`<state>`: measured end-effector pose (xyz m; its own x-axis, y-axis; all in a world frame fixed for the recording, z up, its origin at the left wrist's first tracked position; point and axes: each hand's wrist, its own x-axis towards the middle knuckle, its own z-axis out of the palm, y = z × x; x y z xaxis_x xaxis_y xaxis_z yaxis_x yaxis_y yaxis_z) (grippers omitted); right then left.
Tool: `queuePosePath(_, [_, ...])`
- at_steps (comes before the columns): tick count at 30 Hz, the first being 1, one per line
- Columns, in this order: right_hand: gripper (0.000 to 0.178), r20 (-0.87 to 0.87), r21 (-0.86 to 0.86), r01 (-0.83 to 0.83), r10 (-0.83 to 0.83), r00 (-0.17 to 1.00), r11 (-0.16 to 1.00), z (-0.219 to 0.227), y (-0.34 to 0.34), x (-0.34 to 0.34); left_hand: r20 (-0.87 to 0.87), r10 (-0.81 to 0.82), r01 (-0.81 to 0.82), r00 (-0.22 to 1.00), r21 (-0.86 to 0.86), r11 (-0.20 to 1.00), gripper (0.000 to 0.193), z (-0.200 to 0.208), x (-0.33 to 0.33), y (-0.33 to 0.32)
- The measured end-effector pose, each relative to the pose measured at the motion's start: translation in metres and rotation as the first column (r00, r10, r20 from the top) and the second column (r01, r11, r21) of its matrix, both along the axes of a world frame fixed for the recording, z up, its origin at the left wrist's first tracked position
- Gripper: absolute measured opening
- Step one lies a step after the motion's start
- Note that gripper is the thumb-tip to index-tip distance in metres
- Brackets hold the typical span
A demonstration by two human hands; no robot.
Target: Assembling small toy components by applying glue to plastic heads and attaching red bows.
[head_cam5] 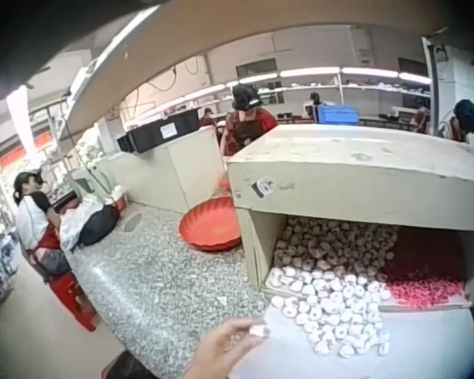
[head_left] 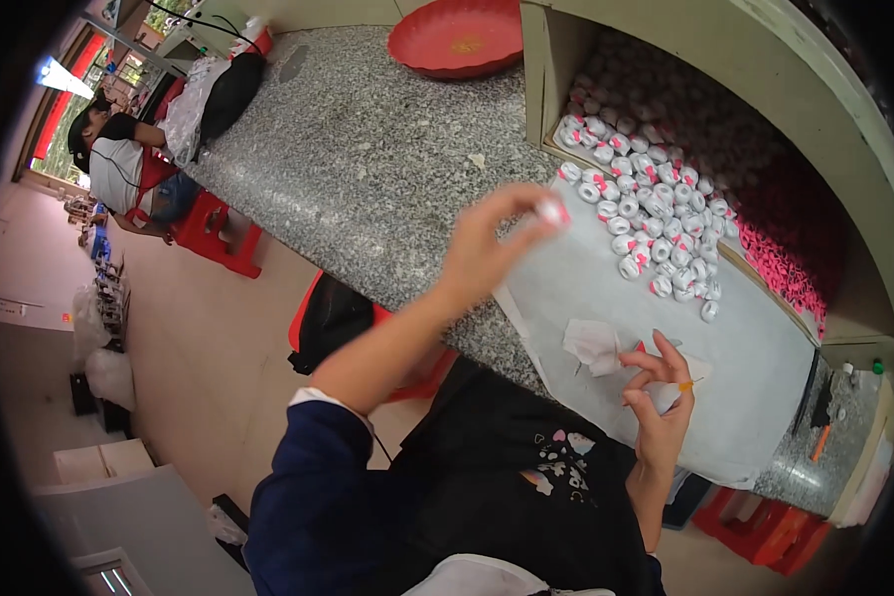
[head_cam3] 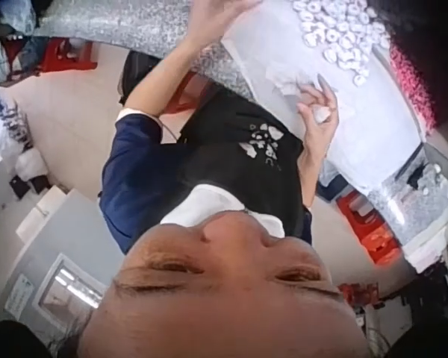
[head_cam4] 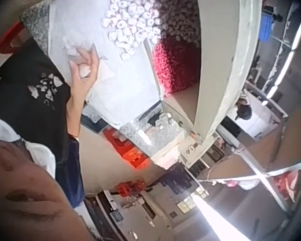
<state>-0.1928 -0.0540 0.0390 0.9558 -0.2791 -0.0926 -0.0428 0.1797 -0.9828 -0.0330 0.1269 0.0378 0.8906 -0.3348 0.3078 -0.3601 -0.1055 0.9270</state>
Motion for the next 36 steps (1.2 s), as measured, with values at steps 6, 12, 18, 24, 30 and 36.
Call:
queuePosePath(6, [0.034,-0.04,-0.078,0.03,-0.033,0.999,0.997,-0.009,-0.011,-0.013,0.528,0.479,-0.64,0.701,0.17,0.749,0.021,-0.012,0.219,0.061])
queuePosePath(12, [0.031,-0.078,-0.047,0.088,-0.091,0.993,0.995,-0.01,-0.021,-0.028,0.526,0.23,-0.533,0.819,0.549,0.644,0.023,-0.011,0.182,0.069])
queuePosePath(18, [0.028,-0.071,-0.068,0.085,-0.09,0.993,0.994,-0.009,-0.035,-0.025,0.217,0.08,-0.204,0.973,0.648,0.734,0.024,-0.002,0.058,0.094])
queuePosePath(24, [0.027,-0.035,-0.024,0.096,-0.097,0.995,0.995,-0.016,-0.043,-0.035,0.393,0.116,-0.376,0.912,0.69,0.619,0.025,0.018,0.018,0.079])
queuePosePath(30, [0.047,0.043,-0.087,0.139,-0.135,0.99,0.987,-0.01,-0.042,-0.043,0.667,-0.486,0.044,0.565,0.564,0.824,0.022,0.012,-0.019,-0.079])
queuePosePath(36, [0.053,0.259,0.107,0.229,-0.25,0.933,0.967,-0.005,-0.044,-0.056,0.491,-0.841,0.063,0.226,0.854,0.516,0.025,-0.016,-0.019,-0.176])
